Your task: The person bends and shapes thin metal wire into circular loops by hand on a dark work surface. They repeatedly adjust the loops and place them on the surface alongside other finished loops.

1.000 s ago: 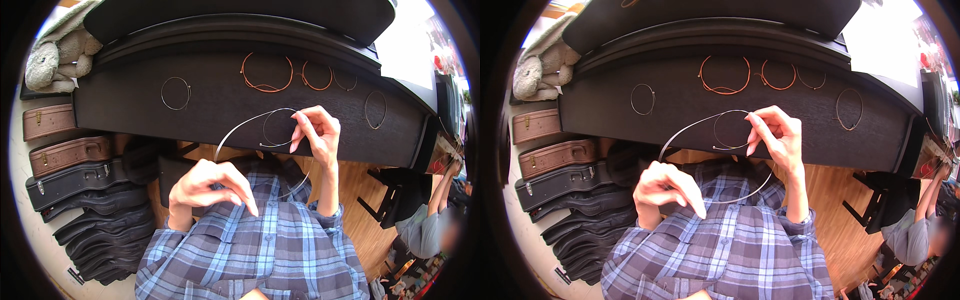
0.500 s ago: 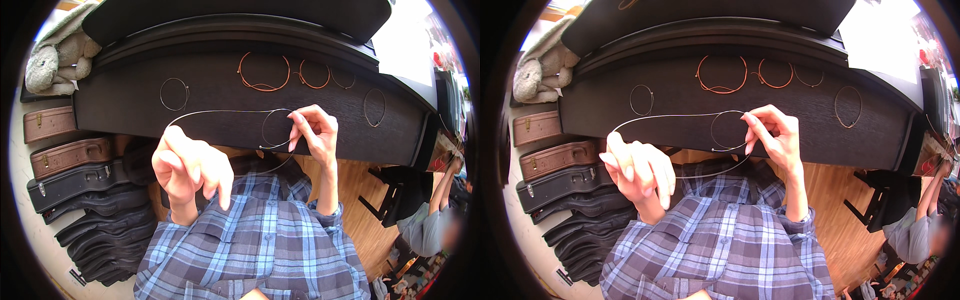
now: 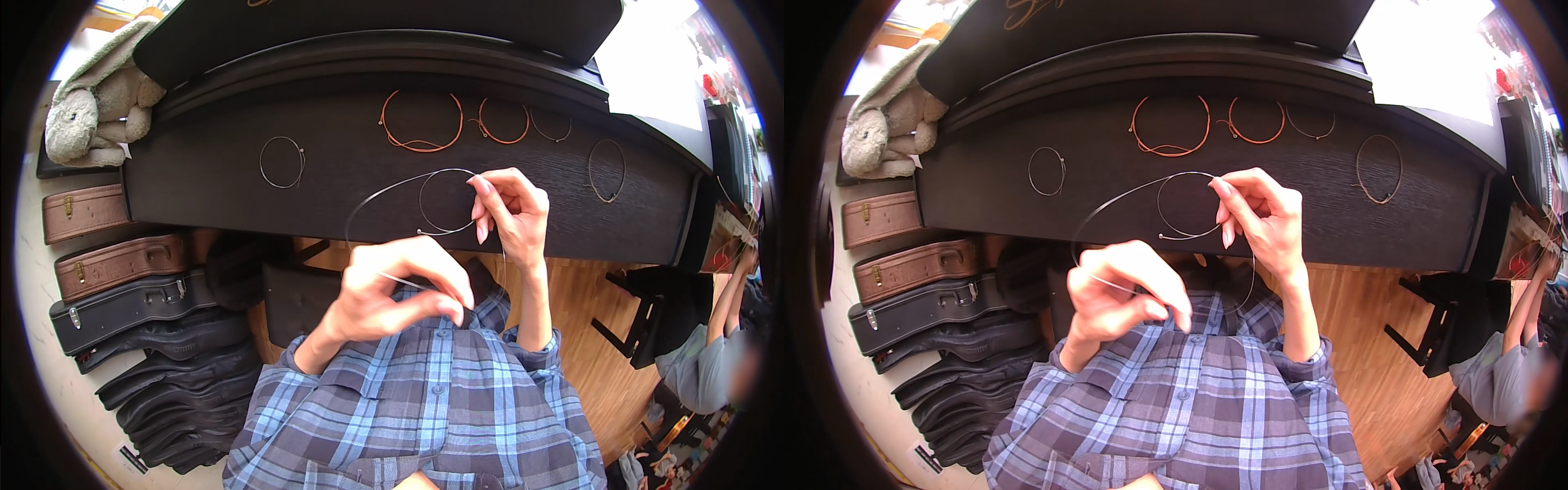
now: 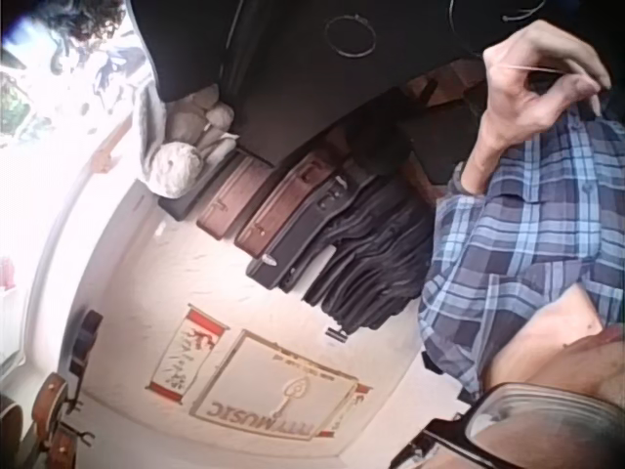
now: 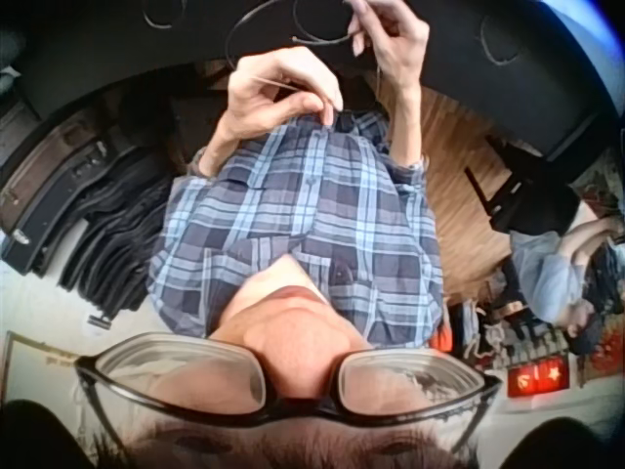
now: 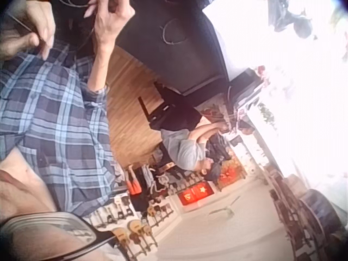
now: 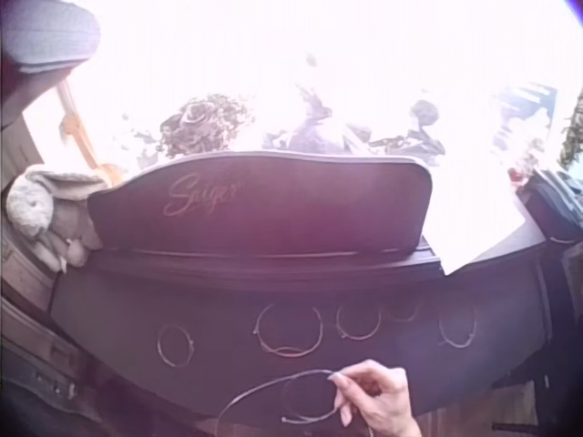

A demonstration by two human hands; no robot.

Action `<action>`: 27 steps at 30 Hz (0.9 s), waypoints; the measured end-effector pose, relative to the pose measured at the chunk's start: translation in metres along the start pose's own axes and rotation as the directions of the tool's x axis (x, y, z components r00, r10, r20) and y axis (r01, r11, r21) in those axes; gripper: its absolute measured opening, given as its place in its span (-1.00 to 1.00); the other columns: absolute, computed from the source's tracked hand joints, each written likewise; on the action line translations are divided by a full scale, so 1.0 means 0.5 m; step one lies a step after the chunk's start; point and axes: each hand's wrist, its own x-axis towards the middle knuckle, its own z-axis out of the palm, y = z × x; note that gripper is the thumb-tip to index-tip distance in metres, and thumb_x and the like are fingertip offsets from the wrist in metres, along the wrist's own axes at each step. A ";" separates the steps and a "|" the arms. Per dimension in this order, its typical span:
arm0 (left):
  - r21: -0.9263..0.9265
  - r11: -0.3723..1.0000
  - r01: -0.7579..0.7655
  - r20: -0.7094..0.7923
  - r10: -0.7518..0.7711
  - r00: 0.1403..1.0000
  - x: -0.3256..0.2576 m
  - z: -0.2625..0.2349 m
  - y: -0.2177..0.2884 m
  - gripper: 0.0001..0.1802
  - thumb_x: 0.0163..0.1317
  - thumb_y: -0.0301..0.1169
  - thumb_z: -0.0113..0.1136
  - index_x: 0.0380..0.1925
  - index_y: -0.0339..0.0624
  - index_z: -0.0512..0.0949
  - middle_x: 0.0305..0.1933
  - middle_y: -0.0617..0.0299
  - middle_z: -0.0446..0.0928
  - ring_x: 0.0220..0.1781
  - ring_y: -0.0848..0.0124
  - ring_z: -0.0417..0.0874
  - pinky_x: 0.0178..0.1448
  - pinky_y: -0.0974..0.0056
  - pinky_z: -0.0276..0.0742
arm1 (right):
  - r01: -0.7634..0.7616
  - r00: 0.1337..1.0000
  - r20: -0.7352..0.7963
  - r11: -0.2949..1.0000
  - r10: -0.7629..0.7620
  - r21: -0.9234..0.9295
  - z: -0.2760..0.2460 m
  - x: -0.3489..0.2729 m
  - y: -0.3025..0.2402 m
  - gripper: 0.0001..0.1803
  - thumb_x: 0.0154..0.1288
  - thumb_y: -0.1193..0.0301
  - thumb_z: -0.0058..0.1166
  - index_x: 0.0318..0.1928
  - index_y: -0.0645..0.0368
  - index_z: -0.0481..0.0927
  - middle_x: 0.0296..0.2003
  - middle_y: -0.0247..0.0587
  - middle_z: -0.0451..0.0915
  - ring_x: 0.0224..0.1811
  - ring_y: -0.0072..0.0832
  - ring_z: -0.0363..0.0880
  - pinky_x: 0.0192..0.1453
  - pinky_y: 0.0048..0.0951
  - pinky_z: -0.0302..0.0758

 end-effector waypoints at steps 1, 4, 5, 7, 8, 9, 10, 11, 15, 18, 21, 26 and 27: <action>-0.024 0.999 0.042 0.058 -0.041 0.997 -0.004 0.007 -0.006 -0.81 0.12 -0.65 0.42 -0.24 -0.37 0.67 -0.26 0.09 0.70 -0.29 0.37 0.75 -0.17 0.34 0.65 | 0.004 1.000 -0.013 1.000 -0.004 -0.001 0.001 0.000 0.000 -0.88 0.47 0.51 0.16 -0.11 0.34 0.65 -0.56 -0.27 0.63 -0.66 -0.71 0.53 -0.64 -0.70 0.37; -0.147 0.980 0.137 0.197 -0.107 0.975 -0.013 0.029 -0.029 -0.73 0.16 -0.57 0.45 -0.13 -0.36 0.65 -0.09 0.06 0.68 -0.22 0.38 0.76 -0.11 0.34 0.69 | 0.025 0.998 -0.049 0.999 -0.026 -0.022 0.001 0.000 0.002 -0.88 0.47 0.52 0.15 -0.10 0.33 0.65 -0.56 -0.29 0.62 -0.67 -0.75 0.46 -0.64 -0.71 0.33; -0.112 0.985 0.130 0.239 -0.100 0.966 -0.015 0.036 -0.038 -0.68 0.14 -0.56 0.47 -0.09 -0.35 0.64 -0.06 0.06 0.67 -0.21 0.38 0.76 -0.09 0.33 0.69 | 0.033 0.998 -0.059 0.999 -0.035 -0.027 0.002 0.001 0.002 -0.88 0.47 0.52 0.15 -0.10 0.33 0.65 -0.56 -0.29 0.62 -0.68 -0.77 0.44 -0.64 -0.71 0.32; -0.066 0.990 0.128 0.284 -0.104 0.953 -0.017 0.055 -0.057 -0.55 0.11 -0.51 0.51 0.01 -0.31 0.60 0.04 0.08 0.64 -0.17 0.39 0.75 -0.03 0.32 0.70 | 0.041 0.997 -0.065 0.999 -0.044 -0.034 0.001 0.002 0.001 -0.88 0.47 0.52 0.15 -0.10 0.32 0.65 -0.56 -0.30 0.61 -0.67 -0.78 0.43 -0.64 -0.71 0.32; -0.036 0.989 0.142 0.281 -0.126 0.951 -0.019 0.063 -0.065 -0.52 0.10 -0.48 0.52 0.03 -0.29 0.58 0.05 0.10 0.64 -0.13 0.39 0.74 0.00 0.30 0.70 | 0.045 0.996 -0.071 0.998 -0.047 -0.032 0.000 0.002 0.000 -0.89 0.48 0.52 0.14 -0.10 0.31 0.65 -0.56 -0.30 0.61 -0.67 -0.78 0.42 -0.64 -0.71 0.31; 0.017 0.996 0.088 0.292 -0.089 0.952 -0.017 0.070 -0.077 -0.51 0.09 -0.47 0.53 0.03 -0.28 0.58 0.07 0.10 0.64 -0.11 0.38 0.74 0.01 0.29 0.71 | 0.051 0.996 -0.070 0.998 -0.052 -0.028 0.001 0.002 0.000 -0.89 0.48 0.52 0.14 -0.10 0.31 0.65 -0.56 -0.31 0.61 -0.67 -0.78 0.43 -0.64 -0.71 0.31; 0.068 0.997 0.033 0.305 -0.052 0.951 -0.014 0.072 -0.090 -0.50 0.07 -0.45 0.54 0.03 -0.26 0.58 0.08 0.11 0.64 -0.09 0.36 0.73 0.02 0.28 0.71 | 0.050 0.996 -0.071 0.998 -0.052 -0.027 0.002 0.003 0.000 -0.88 0.48 0.52 0.14 -0.10 0.31 0.65 -0.56 -0.31 0.61 -0.67 -0.78 0.43 -0.64 -0.72 0.31; 0.151 0.984 -0.089 0.340 0.033 0.940 -0.009 0.069 -0.105 -0.50 0.06 -0.42 0.53 0.02 -0.23 0.59 0.09 0.12 0.64 -0.08 0.31 0.73 0.02 0.25 0.71 | 0.046 0.996 -0.075 0.999 -0.048 -0.022 0.002 0.003 0.000 -0.88 0.48 0.51 0.14 -0.10 0.32 0.65 -0.56 -0.31 0.60 -0.67 -0.78 0.43 -0.64 -0.72 0.31; 0.360 0.917 -0.172 0.335 0.045 0.941 -0.013 0.065 -0.149 -0.65 0.07 -0.47 0.49 -0.11 -0.22 0.69 0.04 0.16 0.69 -0.11 0.28 0.78 -0.05 0.27 0.77 | 0.034 0.995 -0.098 0.999 -0.031 0.024 0.002 0.004 0.001 -0.88 0.49 0.51 0.13 -0.10 0.32 0.64 -0.56 -0.30 0.60 -0.67 -0.78 0.42 -0.64 -0.72 0.31; 0.432 0.895 -0.112 0.335 -0.044 0.941 -0.021 0.055 -0.173 -0.68 0.14 -0.58 0.39 -0.06 -0.24 0.68 0.05 0.12 0.69 -0.10 0.31 0.79 0.01 0.30 0.78 | 0.047 0.995 -0.092 0.999 -0.045 0.025 0.003 0.004 0.000 -0.88 0.49 0.50 0.13 -0.10 0.32 0.64 -0.57 -0.30 0.60 -0.67 -0.78 0.41 -0.64 -0.72 0.30; 0.475 0.845 -0.244 0.305 0.102 0.947 -0.015 0.047 -0.195 -0.70 0.18 -0.58 0.34 -0.04 -0.30 0.67 0.06 0.04 0.69 -0.10 0.25 0.79 0.02 0.28 0.78 | 0.010 0.996 -0.087 1.000 -0.009 0.014 0.001 0.003 -0.003 -0.87 0.48 0.51 0.14 -0.10 0.33 0.64 -0.56 -0.27 0.62 -0.66 -0.73 0.48 -0.62 -0.70 0.37; 0.533 0.728 -0.431 0.340 0.282 0.897 -0.026 0.025 -0.163 -0.69 0.11 -0.50 0.39 -0.11 -0.30 0.69 -0.05 0.08 0.73 -0.08 0.21 0.78 -0.02 0.21 0.77 | 0.023 1.000 0.004 0.998 -0.023 0.059 0.006 0.003 -0.004 -0.86 0.46 0.52 0.15 -0.12 0.40 0.62 -0.50 -0.14 0.68 -0.59 -0.52 0.68 -0.54 -0.59 0.58; 0.518 0.742 -0.425 0.323 0.291 0.901 -0.032 0.024 -0.148 -0.69 0.08 -0.48 0.41 -0.14 -0.34 0.71 -0.08 0.02 0.73 -0.12 0.17 0.79 -0.04 0.18 0.77 | 0.022 1.000 0.008 0.998 -0.023 0.057 0.005 0.003 -0.005 -0.86 0.47 0.52 0.15 -0.12 0.40 0.62 -0.50 -0.13 0.68 -0.59 -0.51 0.68 -0.53 -0.59 0.58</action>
